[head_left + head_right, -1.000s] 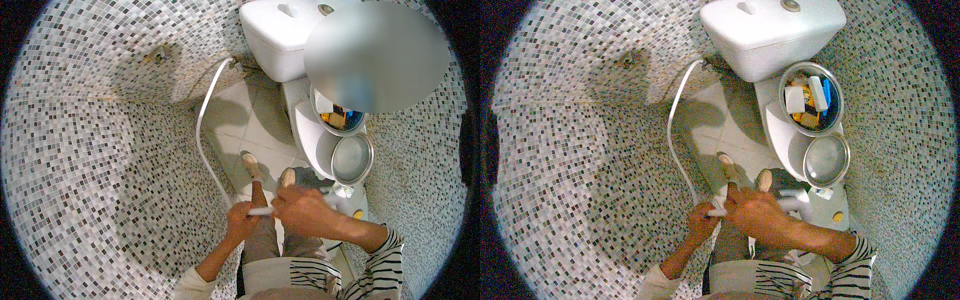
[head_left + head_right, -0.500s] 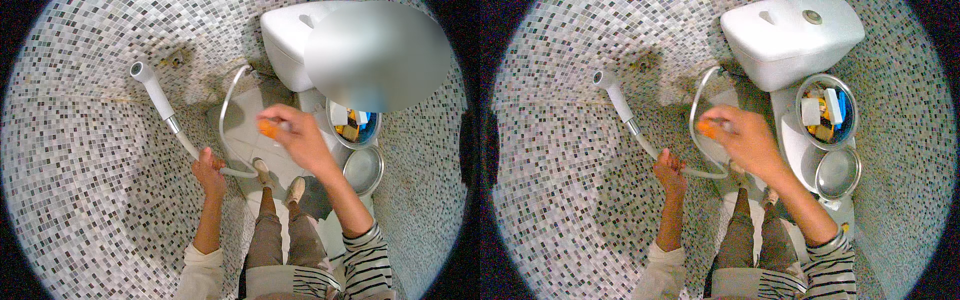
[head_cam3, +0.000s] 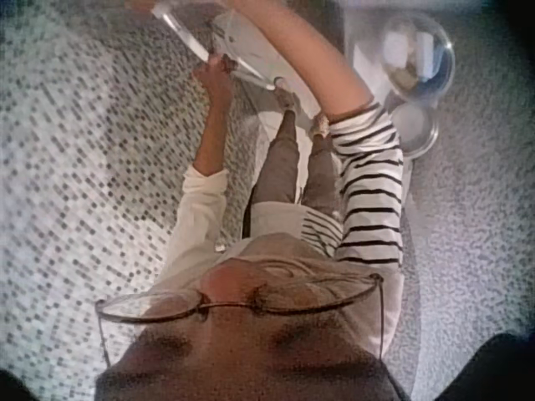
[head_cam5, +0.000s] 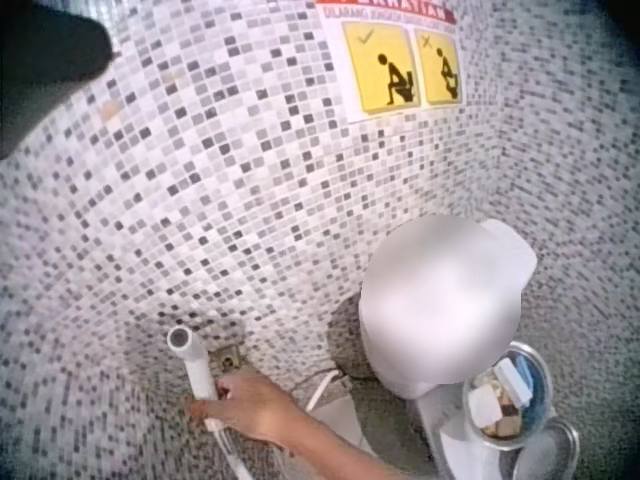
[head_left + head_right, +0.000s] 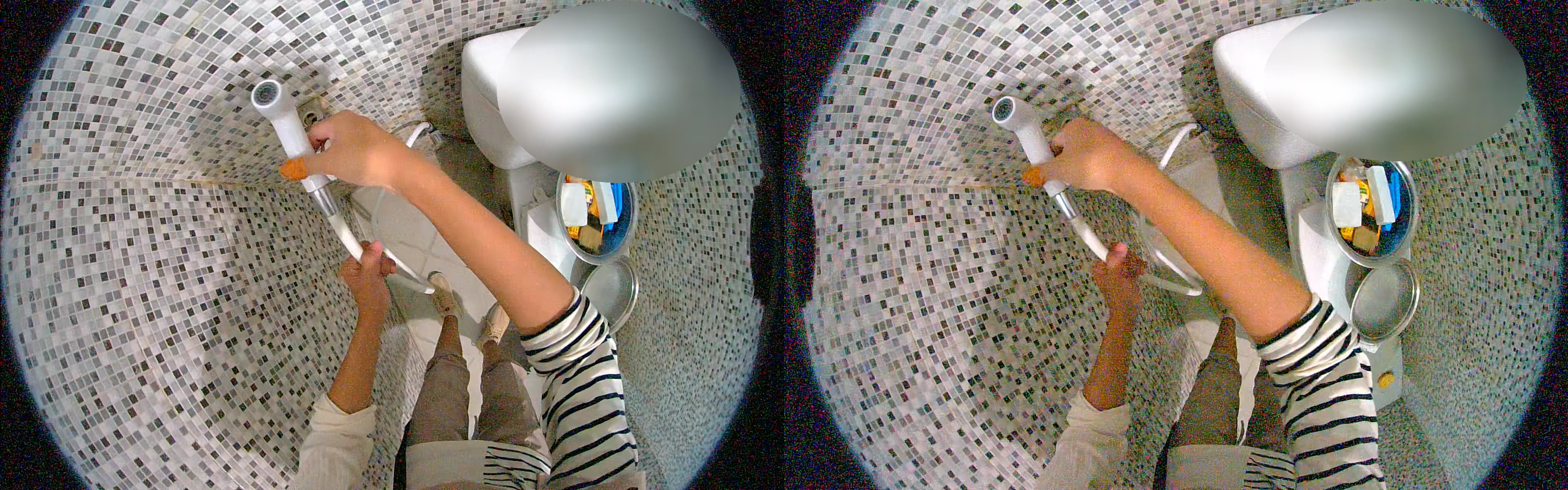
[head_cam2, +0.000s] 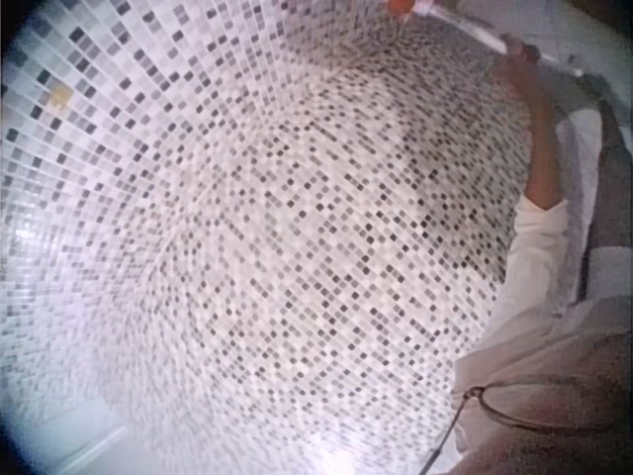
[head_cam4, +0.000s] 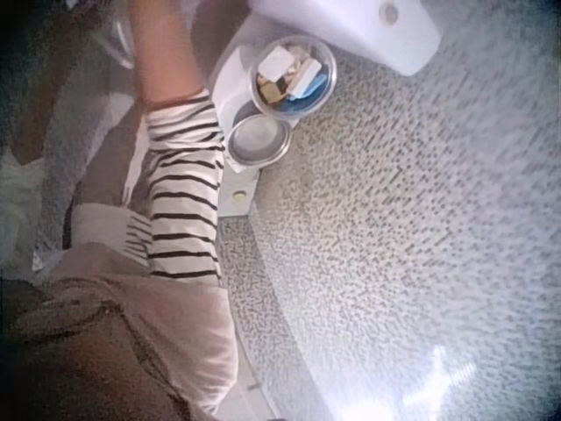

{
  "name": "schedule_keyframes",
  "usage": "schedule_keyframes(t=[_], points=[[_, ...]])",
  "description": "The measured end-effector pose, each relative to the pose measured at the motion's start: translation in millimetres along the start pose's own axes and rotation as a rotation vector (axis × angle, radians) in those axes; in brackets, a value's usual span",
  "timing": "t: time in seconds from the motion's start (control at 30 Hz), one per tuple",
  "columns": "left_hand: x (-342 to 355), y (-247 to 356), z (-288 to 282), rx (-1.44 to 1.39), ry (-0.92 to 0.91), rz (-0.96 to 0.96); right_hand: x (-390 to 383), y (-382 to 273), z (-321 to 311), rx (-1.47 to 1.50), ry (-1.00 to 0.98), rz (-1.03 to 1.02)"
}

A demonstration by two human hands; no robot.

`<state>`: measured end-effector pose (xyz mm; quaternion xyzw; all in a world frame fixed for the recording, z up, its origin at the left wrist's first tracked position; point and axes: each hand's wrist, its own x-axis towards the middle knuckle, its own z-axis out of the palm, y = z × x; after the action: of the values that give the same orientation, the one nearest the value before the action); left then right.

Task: The person cleans and reassembles a bidet sprayer head and hose by hand and with a cloth.

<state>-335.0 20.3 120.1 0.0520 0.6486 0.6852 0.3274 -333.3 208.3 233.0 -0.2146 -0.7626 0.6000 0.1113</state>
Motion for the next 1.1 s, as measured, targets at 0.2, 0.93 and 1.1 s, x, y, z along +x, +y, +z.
schedule_keyframes(t=[0.2,0.93,1.1], points=[[27.3,-5.0,-15.0,0.094,-0.096,-0.013,9.0,5.4,11.2,-0.054,0.175,-0.128],[209.1,12.9,23.9,0.29,-0.119,0.402,103.7,27.1,13.3,-0.294,0.583,-0.507],[213.2,-8.9,19.5,0.444,-0.176,0.514,101.5,49.4,19.5,-0.426,0.509,-0.334]])
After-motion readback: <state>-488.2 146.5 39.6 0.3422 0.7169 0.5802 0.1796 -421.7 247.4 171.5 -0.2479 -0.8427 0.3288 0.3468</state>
